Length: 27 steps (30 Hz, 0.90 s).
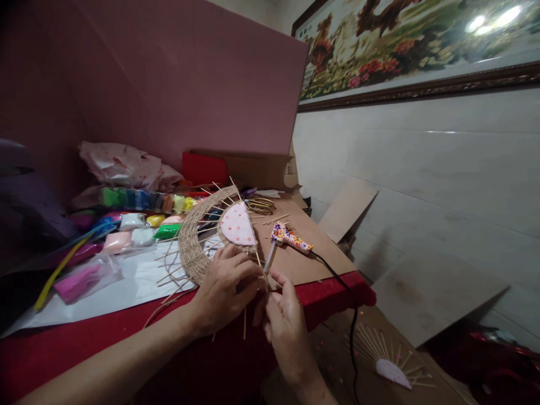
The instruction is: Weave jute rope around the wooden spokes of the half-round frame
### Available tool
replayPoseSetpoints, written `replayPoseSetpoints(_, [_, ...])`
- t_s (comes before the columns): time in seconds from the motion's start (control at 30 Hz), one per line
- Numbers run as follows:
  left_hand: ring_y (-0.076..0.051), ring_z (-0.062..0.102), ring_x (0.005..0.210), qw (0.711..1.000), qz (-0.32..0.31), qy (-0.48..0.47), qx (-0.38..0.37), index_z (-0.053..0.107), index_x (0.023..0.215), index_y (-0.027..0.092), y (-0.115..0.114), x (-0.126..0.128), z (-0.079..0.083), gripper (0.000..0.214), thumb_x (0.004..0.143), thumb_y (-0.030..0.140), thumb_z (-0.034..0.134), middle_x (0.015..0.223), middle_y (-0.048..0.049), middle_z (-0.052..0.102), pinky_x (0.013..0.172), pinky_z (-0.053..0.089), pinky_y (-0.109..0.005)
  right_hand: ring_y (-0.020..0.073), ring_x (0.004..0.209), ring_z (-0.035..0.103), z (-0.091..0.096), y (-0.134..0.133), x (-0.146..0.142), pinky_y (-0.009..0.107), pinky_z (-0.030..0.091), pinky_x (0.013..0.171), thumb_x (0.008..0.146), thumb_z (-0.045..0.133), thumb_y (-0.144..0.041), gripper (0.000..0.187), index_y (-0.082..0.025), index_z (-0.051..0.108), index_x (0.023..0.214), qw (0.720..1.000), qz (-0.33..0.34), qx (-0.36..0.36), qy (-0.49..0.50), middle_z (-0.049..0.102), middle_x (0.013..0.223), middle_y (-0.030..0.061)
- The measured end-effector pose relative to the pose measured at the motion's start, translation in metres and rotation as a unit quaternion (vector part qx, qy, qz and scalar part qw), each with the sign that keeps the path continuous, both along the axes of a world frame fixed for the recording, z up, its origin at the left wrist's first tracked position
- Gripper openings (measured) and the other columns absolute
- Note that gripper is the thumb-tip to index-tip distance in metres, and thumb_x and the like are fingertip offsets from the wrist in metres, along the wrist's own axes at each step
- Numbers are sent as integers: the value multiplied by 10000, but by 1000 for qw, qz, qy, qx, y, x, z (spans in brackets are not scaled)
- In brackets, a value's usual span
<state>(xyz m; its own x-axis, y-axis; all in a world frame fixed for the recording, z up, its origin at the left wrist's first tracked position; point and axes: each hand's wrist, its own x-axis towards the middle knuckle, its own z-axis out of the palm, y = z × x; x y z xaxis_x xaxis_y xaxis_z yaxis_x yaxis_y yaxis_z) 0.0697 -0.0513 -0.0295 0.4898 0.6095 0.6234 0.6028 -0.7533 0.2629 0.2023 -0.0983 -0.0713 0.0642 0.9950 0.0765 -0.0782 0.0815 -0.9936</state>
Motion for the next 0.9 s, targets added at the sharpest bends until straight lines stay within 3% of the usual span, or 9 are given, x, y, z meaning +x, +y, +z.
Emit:
replayPoseSetpoints(0.1, [-190, 424, 784, 998, -56, 20, 27, 677, 790, 284, -2, -1, 1, 184, 766, 177, 529, 709, -15, 546, 779, 304, -390, 62, 390, 351, -5, 1, 1, 156, 238, 366, 850, 470, -390, 417, -213, 342, 1205, 1000, 4, -4, 19, 496, 546, -61])
replayPoseSetpoints(0.17, [-191, 418, 776, 997, -56, 28, 41, 693, 740, 305, -3, -2, 0, 203, 777, 195, 527, 680, -21, 523, 782, 298, -400, 68, 387, 354, -6, 1, 2, 164, 235, 366, 859, 449, -396, 420, -220, 329, 1221, 1000, 10, -2, 19, 498, 555, -61])
replayPoseSetpoints(0.27, [-199, 415, 789, 998, -37, 39, 46, 703, 758, 323, -3, -2, -1, 218, 781, 202, 523, 689, -29, 518, 773, 298, -407, 84, 376, 350, -1, 0, 6, 181, 248, 369, 876, 411, -391, 434, -224, 308, 1263, 997, -12, 17, -78, 455, 510, -76])
replayPoseSetpoints(0.4, [-203, 421, 799, 998, -37, 36, 47, 698, 839, 319, -3, -4, -1, 255, 762, 156, 517, 718, -30, 542, 763, 307, -403, 126, 439, 435, 15, 3, 16, 231, 342, 452, 882, 394, -336, 438, -209, 340, 1297, 953, -95, 88, -273, 454, 501, -60])
replayPoseSetpoints(0.57, [-204, 452, 816, 997, 0, -71, 18, 648, 942, 237, 0, -10, 4, 259, 746, 118, 527, 756, -33, 588, 749, 340, -381, 178, 591, 556, 29, 18, 25, 300, 404, 598, 876, 401, -282, 431, -188, 360, 1295, 918, -141, 149, -339, 579, 637, 4])
replayPoseSetpoints(0.67, [-190, 472, 784, 986, 49, -158, -1, 605, 841, 200, 4, -13, 5, 129, 748, 128, 551, 723, -18, 585, 744, 358, -368, 193, 698, 590, 34, 29, 27, 304, 419, 637, 840, 492, -319, 358, -199, 456, 1175, 917, -186, 178, -306, 620, 756, 39])
replayPoseSetpoints(0.73, [-180, 478, 756, 977, 77, -198, -11, 564, 729, 189, 8, -15, 4, 38, 752, 163, 579, 707, -15, 566, 728, 368, -356, 170, 659, 569, 38, 38, 26, 281, 420, 603, 797, 565, -365, 250, -200, 528, 982, 924, -196, 197, -262, 598, 726, 26])
replayPoseSetpoints(0.8, [-176, 482, 740, 971, 94, -221, -15, 544, 674, 185, 13, -16, 2, 101, 757, 196, 598, 707, -17, 553, 715, 374, -351, 134, 557, 504, 45, 50, 23, 254, 392, 533, 769, 597, -403, 217, -196, 532, 765, 929, -177, 216, -242, 533, 614, -8])
replayPoseSetpoints(0.9, [-174, 489, 737, 964, 109, -242, -14, 551, 676, 187, 18, -19, -2, 101, 752, 206, 614, 713, -14, 550, 712, 380, -350, 104, 486, 455, 58, 72, 16, 238, 367, 476, 779, 578, -424, 263, -188, 524, 675, 945, -106, 238, -199, 508, 561, -22])
